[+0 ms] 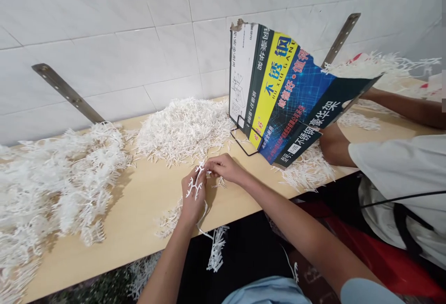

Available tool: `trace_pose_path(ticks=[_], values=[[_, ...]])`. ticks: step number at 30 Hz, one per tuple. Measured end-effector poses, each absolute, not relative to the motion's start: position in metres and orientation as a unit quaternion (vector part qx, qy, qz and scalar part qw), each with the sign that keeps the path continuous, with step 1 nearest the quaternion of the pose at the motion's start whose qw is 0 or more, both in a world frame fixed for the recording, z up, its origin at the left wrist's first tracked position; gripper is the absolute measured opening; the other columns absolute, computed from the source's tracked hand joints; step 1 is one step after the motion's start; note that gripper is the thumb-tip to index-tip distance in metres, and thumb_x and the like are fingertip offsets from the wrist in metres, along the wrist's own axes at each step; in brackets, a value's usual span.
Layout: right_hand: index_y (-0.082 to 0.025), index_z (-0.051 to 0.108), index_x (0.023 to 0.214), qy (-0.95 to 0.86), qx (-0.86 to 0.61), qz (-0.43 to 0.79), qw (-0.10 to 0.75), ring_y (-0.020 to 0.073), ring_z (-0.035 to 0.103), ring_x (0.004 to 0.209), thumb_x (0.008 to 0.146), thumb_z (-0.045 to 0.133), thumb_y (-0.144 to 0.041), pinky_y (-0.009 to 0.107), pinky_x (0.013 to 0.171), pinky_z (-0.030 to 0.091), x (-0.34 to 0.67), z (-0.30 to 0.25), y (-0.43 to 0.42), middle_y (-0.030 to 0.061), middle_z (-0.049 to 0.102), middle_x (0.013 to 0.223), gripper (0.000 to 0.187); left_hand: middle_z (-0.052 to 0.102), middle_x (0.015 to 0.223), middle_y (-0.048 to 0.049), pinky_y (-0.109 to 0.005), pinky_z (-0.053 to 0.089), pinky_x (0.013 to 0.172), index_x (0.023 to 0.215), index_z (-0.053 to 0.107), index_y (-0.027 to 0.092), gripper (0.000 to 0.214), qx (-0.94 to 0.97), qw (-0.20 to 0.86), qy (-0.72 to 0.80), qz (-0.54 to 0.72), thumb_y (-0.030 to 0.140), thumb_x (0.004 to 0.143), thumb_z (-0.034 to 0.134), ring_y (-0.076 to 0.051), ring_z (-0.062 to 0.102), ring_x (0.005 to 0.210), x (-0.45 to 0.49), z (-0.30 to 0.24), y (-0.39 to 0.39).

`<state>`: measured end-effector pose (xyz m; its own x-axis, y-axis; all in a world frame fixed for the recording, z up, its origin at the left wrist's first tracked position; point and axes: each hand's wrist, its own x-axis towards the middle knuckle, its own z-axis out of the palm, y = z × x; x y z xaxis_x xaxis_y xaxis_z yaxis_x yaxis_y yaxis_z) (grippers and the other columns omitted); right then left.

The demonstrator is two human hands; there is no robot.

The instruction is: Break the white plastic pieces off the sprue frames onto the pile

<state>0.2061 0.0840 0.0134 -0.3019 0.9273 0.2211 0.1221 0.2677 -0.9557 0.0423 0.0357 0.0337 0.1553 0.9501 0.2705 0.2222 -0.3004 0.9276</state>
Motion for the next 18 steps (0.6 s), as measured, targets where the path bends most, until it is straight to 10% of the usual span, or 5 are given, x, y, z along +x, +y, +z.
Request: trace_pose_path(ticks=[11,15,18], values=[[-0.02,0.061,0.07,-0.529,-0.518,0.355,0.57,0.0133,0.04,0.05,0.101,0.04,-0.062,0.026,0.054,0.036,0.219,0.005,0.108,-0.0037,0.043,0.052,0.056,0.038,0.06,0.0019,-0.031,0.029,0.061,0.062,0.04,0.023,0.045,0.664,0.4,0.432,0.46,0.042,0.1,0.054,-0.016,0.036,0.059,0.04,0.034,0.026],[-0.019,0.074,0.102,-0.586,-0.509,0.322,0.542,0.0195,0.063,0.083,0.093,0.059,-0.038,0.031,0.079,0.049,0.213,0.008,0.101,0.0045,0.069,0.088,0.026,0.04,0.061,0.0023,-0.031,0.029,0.06,0.066,0.043,0.023,0.044,0.642,0.408,0.433,0.483,0.047,0.099,0.058,-0.016,0.036,0.058,0.042,0.035,0.025],[-0.021,0.066,0.135,-0.645,-0.524,0.222,0.51,0.026,0.058,0.124,0.092,0.055,-0.027,0.041,0.106,0.047,0.211,0.013,0.098,0.0126,0.063,0.135,0.045,0.044,0.06,0.0018,-0.03,0.032,0.059,0.065,0.048,0.022,0.044,0.622,0.401,0.439,0.51,0.049,0.097,0.062,-0.015,0.04,0.057,0.046,0.035,0.027]])
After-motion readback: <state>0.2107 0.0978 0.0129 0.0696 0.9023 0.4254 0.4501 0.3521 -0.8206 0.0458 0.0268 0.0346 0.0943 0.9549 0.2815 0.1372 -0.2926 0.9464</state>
